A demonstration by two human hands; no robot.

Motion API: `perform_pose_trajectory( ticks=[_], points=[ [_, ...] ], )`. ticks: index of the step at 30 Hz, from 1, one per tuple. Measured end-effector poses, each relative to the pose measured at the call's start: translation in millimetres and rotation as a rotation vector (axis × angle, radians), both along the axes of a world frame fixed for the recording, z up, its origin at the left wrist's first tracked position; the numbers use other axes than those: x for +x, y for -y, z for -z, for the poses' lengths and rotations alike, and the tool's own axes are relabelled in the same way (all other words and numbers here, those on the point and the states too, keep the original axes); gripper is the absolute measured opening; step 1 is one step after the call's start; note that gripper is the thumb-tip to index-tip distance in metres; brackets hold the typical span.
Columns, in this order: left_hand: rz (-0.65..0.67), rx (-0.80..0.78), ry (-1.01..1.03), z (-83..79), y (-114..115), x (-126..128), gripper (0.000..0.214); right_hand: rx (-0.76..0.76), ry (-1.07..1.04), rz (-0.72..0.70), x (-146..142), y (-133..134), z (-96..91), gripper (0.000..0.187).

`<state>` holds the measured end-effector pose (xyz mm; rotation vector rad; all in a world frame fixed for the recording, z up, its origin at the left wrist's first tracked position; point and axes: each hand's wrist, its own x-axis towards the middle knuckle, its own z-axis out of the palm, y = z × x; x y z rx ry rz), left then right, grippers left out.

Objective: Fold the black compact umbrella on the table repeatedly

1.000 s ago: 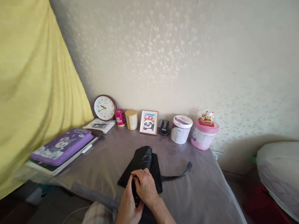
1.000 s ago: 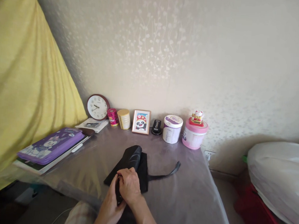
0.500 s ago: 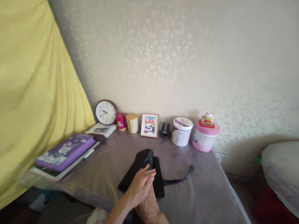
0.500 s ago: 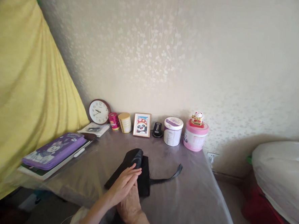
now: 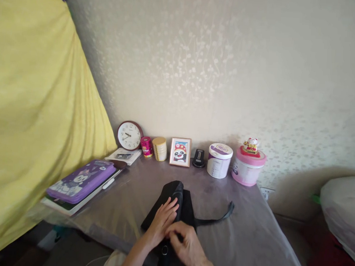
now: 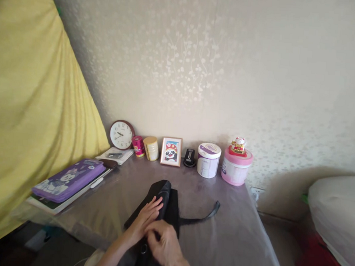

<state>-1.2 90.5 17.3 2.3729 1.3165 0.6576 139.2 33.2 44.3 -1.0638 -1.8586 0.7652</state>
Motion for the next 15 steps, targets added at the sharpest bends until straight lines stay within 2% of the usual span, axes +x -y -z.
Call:
perform_pose_trajectory(
  ticks=[3, 8, 11, 15],
  points=[
    [-0.093, 0.103, -0.019, 18.1, 15, 2, 0.045, 0.071, -0.032, 0.157, 15, -20, 5.3, 0.026],
    [-0.225, 0.142, -0.09, 37.4, 36, 6, 0.048, 0.283, 0.207, 0.12, 11, -63, 36.3, 0.033],
    [-0.26, 0.129, -0.068, 42.0, 42, 5, 0.049, 0.276, 0.34, 0.184, 6, -91, 43.3, 0.037],
    [-0.279, 0.173, -0.043, 47.9, 50, 4, 0.054, 0.209, 0.378, 0.312, 9, -126, 40.1, 0.037]
  ],
)
